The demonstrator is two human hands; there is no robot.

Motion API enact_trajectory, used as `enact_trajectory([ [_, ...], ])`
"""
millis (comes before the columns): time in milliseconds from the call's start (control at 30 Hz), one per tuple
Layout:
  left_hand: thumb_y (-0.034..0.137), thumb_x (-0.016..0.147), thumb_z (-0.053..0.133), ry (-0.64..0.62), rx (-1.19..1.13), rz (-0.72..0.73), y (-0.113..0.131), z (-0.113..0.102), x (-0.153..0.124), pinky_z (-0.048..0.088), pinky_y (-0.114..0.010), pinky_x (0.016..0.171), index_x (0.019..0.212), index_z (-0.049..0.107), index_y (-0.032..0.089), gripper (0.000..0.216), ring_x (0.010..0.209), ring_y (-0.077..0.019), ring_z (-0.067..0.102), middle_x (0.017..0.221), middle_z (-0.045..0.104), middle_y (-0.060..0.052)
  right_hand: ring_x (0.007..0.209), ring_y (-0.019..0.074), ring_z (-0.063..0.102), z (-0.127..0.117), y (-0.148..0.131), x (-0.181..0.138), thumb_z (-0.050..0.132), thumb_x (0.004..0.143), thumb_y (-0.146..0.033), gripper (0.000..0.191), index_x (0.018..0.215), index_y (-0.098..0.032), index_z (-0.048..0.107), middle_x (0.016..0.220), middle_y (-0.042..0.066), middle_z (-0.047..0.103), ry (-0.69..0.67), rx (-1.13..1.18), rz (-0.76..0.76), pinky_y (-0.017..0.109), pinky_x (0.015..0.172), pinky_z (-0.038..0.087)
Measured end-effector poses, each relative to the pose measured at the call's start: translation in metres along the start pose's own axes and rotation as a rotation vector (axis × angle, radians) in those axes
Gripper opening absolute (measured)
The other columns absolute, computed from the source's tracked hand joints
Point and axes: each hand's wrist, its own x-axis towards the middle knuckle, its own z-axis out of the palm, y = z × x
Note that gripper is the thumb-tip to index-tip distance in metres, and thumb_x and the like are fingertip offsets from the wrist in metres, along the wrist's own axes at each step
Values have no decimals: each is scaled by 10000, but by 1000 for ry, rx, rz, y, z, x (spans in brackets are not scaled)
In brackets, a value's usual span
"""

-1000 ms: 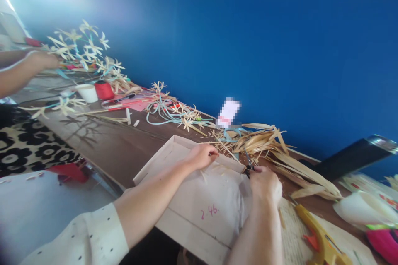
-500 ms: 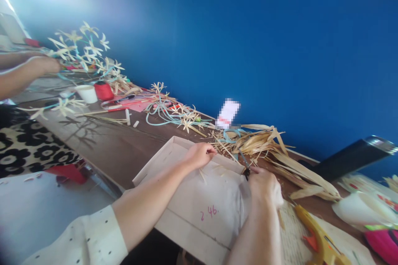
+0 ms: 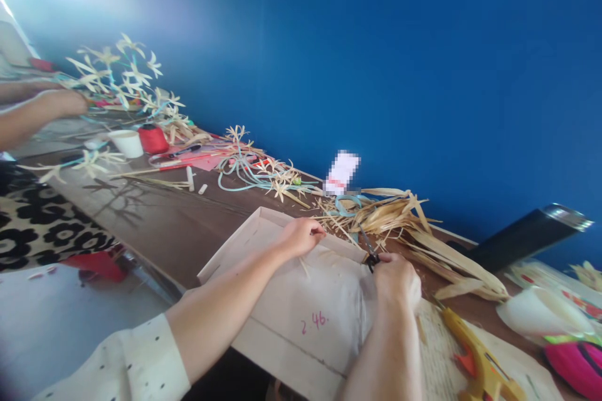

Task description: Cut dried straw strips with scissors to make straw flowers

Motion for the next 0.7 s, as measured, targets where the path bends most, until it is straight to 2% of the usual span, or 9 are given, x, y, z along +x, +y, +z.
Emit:
enact_trajectory([
  [333, 366, 772, 458, -9, 16, 7, -2, 1, 1, 428, -224, 694, 845, 664, 232, 256, 766, -138, 577, 833, 665, -7, 776, 285, 606, 3, 4, 4, 528, 588, -215, 290, 818, -229, 703, 817, 119, 670, 56, 16, -51, 343, 634, 428],
  [433, 367, 773, 455, -12, 22, 4, -3, 1, 2, 430, -229, 699, 847, 661, 232, 257, 773, -141, 579, 838, 665, -9, 778, 317, 591, 0, 1, 0, 536, 607, -283, 325, 891, -289, 692, 892, 118, 658, 47, 45, 42, 387, 580, 419],
  [533, 337, 766, 460, -22, 25, 3, -3, 2, 4, 429, -233, 724, 851, 658, 235, 239, 802, -144, 583, 866, 666, -8, 893, 369, 537, -6, -5, -6, 537, 636, -383, 309, 907, -357, 683, 1011, 112, 625, 96, 41, 100, 433, 607, 398],
  [600, 325, 761, 464, -26, 23, -5, -3, 2, 5, 427, -236, 738, 849, 657, 237, 230, 820, -148, 584, 877, 666, -7, 946, 375, 502, -8, -10, -10, 506, 673, -435, 308, 916, -362, 682, 1041, 103, 615, 154, 43, 53, 441, 653, 385],
  [700, 339, 762, 462, -3, 12, -36, -3, 0, 6, 426, -240, 738, 837, 657, 232, 234, 828, -153, 584, 869, 667, -12, 956, 336, 497, -5, -22, -13, 429, 736, -491, 361, 968, -346, 665, 1048, 73, 620, 188, 84, -108, 421, 704, 375],
])
